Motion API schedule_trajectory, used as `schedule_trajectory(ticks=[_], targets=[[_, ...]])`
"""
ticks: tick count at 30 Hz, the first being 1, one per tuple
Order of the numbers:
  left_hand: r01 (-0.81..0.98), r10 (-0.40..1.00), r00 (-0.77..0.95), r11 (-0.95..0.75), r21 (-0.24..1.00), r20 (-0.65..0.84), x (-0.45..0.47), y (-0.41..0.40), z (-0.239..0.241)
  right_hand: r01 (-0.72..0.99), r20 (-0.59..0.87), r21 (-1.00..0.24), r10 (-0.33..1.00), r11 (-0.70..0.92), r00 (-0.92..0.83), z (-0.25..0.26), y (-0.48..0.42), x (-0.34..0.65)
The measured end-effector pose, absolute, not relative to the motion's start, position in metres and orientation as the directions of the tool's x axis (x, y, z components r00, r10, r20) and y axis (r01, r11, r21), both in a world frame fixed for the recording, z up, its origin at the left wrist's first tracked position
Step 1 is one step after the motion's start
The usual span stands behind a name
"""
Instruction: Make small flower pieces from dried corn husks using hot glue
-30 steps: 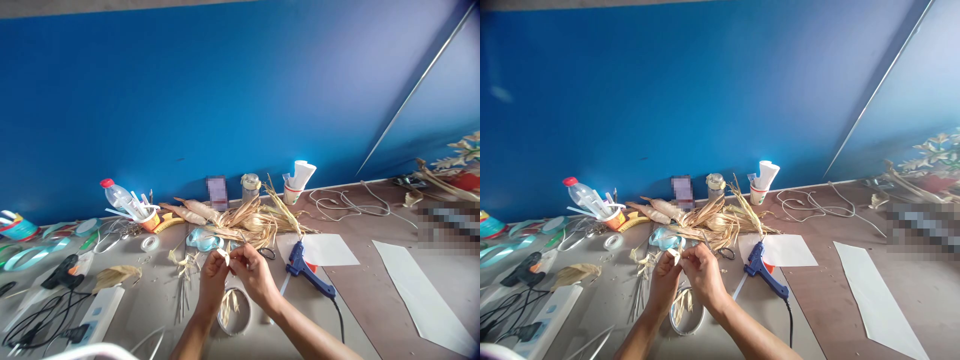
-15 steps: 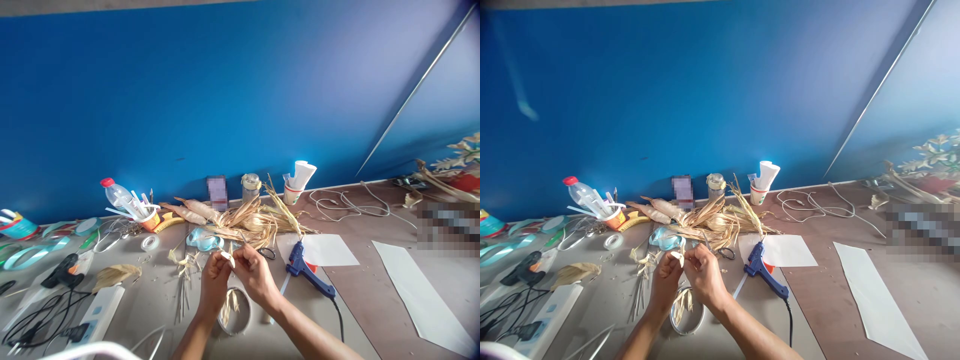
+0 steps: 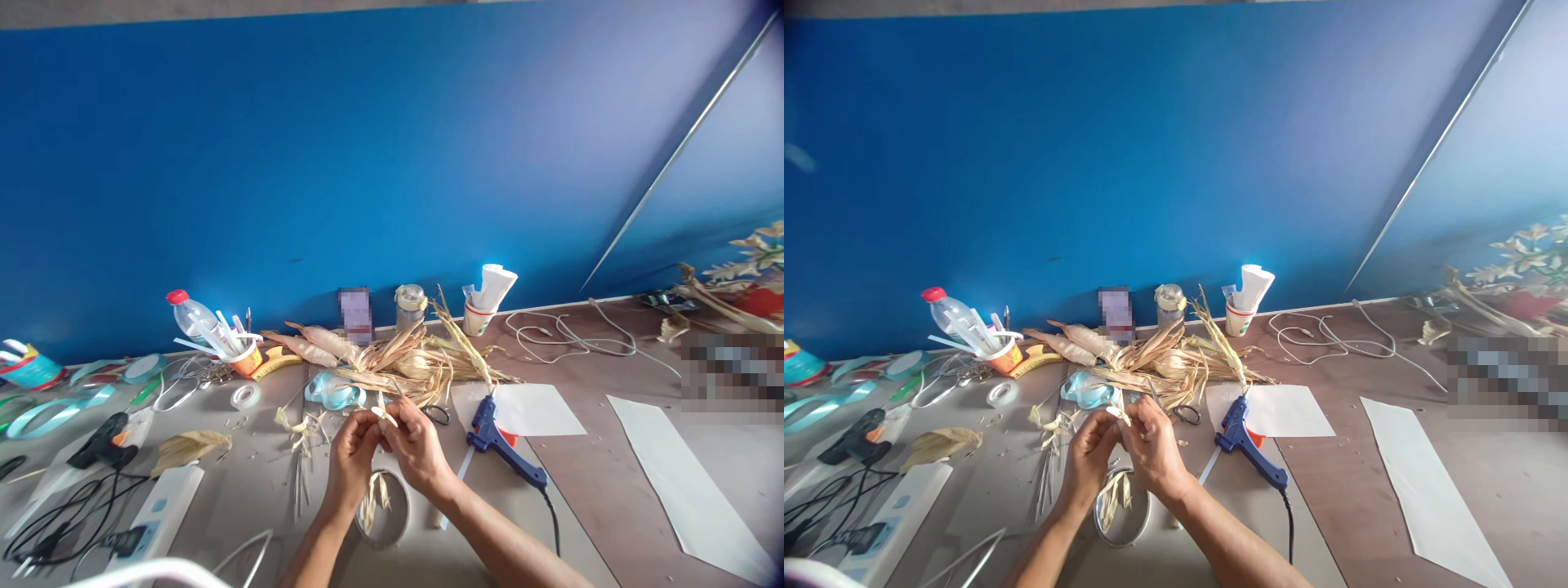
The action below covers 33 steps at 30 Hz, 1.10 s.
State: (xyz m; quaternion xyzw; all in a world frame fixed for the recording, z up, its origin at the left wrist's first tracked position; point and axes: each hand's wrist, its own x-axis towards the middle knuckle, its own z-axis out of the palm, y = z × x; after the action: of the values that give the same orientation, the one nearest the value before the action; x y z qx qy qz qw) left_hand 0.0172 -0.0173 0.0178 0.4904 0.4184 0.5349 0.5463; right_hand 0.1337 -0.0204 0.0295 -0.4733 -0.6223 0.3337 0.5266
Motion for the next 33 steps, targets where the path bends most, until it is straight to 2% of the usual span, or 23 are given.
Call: schedule_trajectory(ticks=[7, 14, 19, 28, 33], targets=[[-0.116, 0.994, 0.098, -0.028, 0.993, 0.039, 0.015, -0.016, 0.018, 0.029, 0.225, -0.974, 0.974, 0.224, 0.017, 0.025, -0.019, 0.133], [-0.126, 0.999, 0.043, 0.008, 0.992, -0.002, 0.015, -0.016, 0.015, -0.316, 0.060, -0.947, 0.998, 0.050, -0.021, 0.022, -0.019, 0.131], [-0.086, 1.000, -0.014, -0.006, 0.996, 0.005, 0.016, -0.015, 0.013, -0.291, 0.083, -0.954, 0.995, 0.065, -0.051, 0.026, -0.023, 0.124], [0.040, 0.998, -0.011, -0.063, 0.997, 0.064, 0.019, -0.021, 0.013, -0.156, 0.007, -0.988, 0.996, 0.021, 0.088, 0.030, -0.021, 0.118], [0.039, 0.997, 0.024, -0.071, 0.997, 0.070, 0.021, -0.023, 0.013, -0.077, 0.034, -0.996, 0.989, 0.045, 0.141, 0.027, -0.023, 0.117]])
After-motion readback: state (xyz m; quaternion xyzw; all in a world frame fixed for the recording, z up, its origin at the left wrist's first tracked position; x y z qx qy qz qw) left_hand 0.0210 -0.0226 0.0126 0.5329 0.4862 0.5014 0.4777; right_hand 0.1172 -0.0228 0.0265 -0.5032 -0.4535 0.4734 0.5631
